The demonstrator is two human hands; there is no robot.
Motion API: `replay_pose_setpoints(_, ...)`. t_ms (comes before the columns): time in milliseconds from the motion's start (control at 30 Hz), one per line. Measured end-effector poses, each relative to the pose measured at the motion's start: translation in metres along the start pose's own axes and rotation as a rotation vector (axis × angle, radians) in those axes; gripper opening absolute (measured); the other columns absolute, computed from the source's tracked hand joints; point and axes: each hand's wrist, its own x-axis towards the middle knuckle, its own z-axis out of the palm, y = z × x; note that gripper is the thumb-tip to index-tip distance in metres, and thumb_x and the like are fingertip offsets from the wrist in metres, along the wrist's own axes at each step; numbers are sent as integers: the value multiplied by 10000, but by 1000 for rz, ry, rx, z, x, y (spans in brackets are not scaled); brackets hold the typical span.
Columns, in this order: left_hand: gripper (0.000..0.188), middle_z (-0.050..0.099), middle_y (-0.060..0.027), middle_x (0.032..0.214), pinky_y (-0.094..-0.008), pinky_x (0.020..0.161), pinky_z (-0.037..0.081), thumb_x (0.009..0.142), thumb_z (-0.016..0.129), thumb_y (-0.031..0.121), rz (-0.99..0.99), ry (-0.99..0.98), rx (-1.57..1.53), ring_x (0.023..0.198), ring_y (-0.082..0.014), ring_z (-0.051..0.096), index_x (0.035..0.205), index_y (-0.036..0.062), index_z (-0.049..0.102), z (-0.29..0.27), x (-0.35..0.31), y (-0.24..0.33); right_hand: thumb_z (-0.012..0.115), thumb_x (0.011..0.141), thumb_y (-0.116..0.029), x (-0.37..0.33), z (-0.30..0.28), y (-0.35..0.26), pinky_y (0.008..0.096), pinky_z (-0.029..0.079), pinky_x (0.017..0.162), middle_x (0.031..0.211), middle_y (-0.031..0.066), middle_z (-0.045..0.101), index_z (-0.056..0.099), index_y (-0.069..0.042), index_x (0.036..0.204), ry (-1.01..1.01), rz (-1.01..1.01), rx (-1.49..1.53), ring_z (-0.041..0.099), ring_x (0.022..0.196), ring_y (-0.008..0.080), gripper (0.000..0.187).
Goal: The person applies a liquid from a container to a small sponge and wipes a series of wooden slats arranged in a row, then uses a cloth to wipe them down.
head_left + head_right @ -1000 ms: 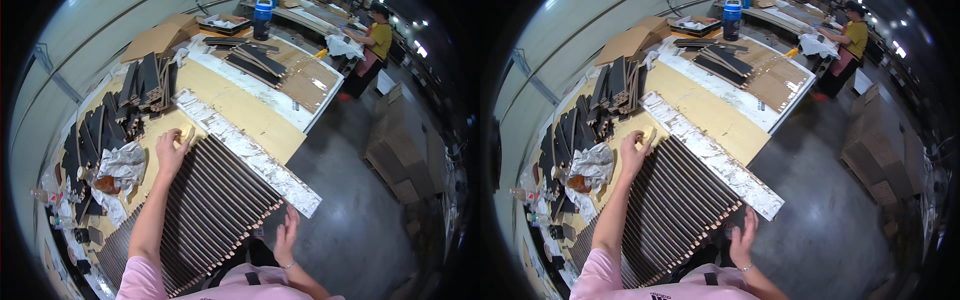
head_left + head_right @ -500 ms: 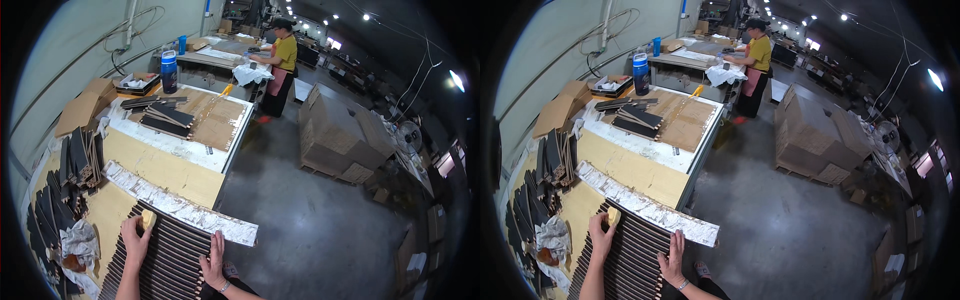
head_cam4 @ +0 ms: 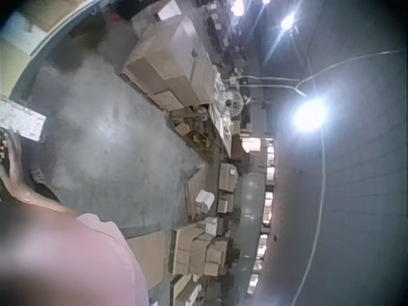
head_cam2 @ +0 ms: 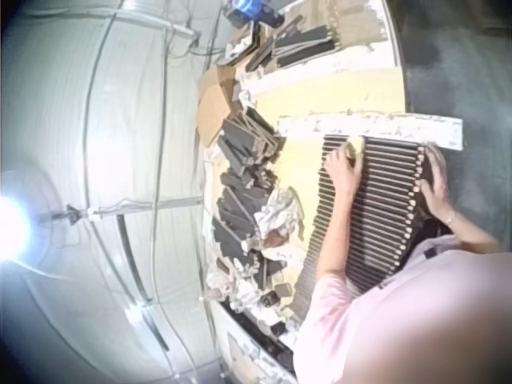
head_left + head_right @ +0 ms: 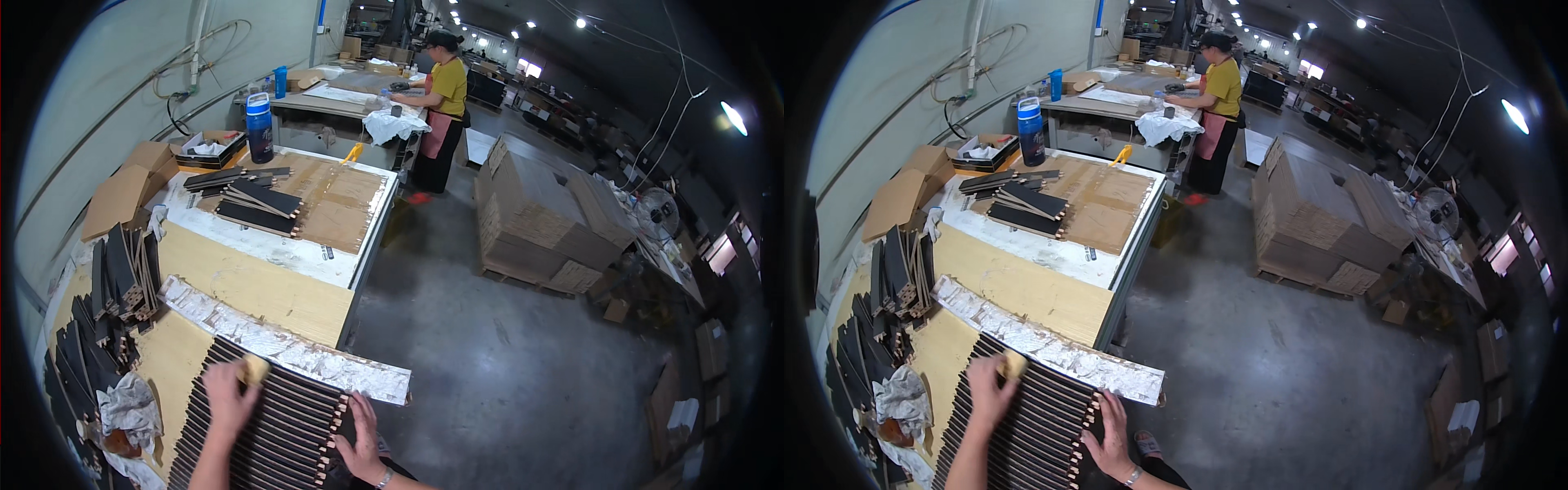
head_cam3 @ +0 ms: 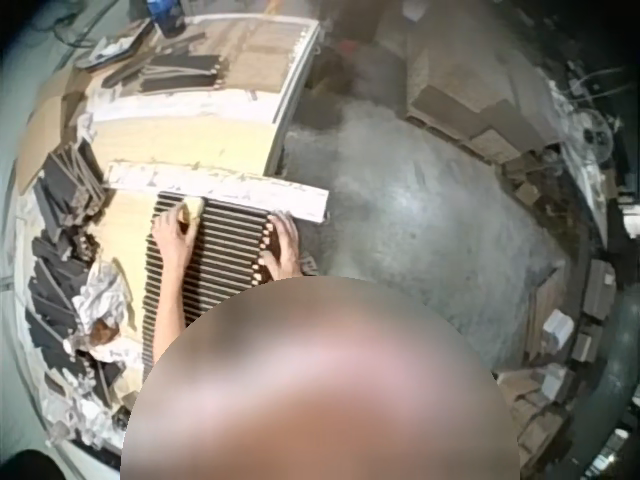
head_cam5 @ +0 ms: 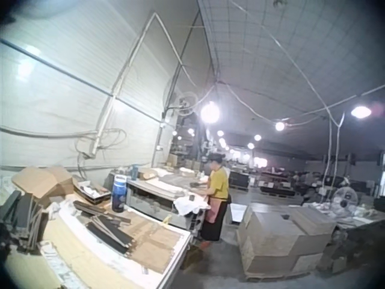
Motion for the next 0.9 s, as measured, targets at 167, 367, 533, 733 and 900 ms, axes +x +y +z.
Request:
replay_pose_setpoints(167,512,805,-231,1239,-548,1019,567,924,938,173,-343,293,114,1178,-466,719,1388,18,789,-5,-10,-124,871,979,-169,-64,-53,51,608,373,1401,1833,281,485,609,-12,1679,-70,90,-203,451,1685,517,764)
replay_pose_setpoints(367,482,770,-138,1183,-571,1035,479,914,927,320,-198,-197,18,1176,-363,712,1311,87,786,13,-8,116,868,993,-217,-156,-148,157,615,427,1375,1815,317,458,694,23,1557,-136,448,-520,496,1639,547,637)
replay_pose_setpoints(533,593,767,-123,1150,-581,1024,451,918,943,492,-46,-204,-15,1172,-349,719,1347,112,789,8,-9,135,857,1006,-207,-249,-205,209,562,456,1372,1837,342,409,715,63,1541,-214,708,-619,491,1659,546,616)
replay_pose_setpoints(733,469,798,-154,1153,-568,1052,466,985,944,398,-539,20,221,1131,-358,724,1256,36,820,-11,22,4,842,1018,-198,-311,-265,216,572,454,1381,1846,363,374,734,66,1539,-280,951,-773,472,1671,556,594)
replay_pose_setpoints(900,512,759,-124,1117,-570,1026,450,882,985,420,-32,-181,-69,1134,-336,698,1233,99,795,38,-26,186,870,1007,-229,-328,-289,211,533,481,1377,1847,343,405,753,77,1522,-367,1026,-801,530,1647,536,610)
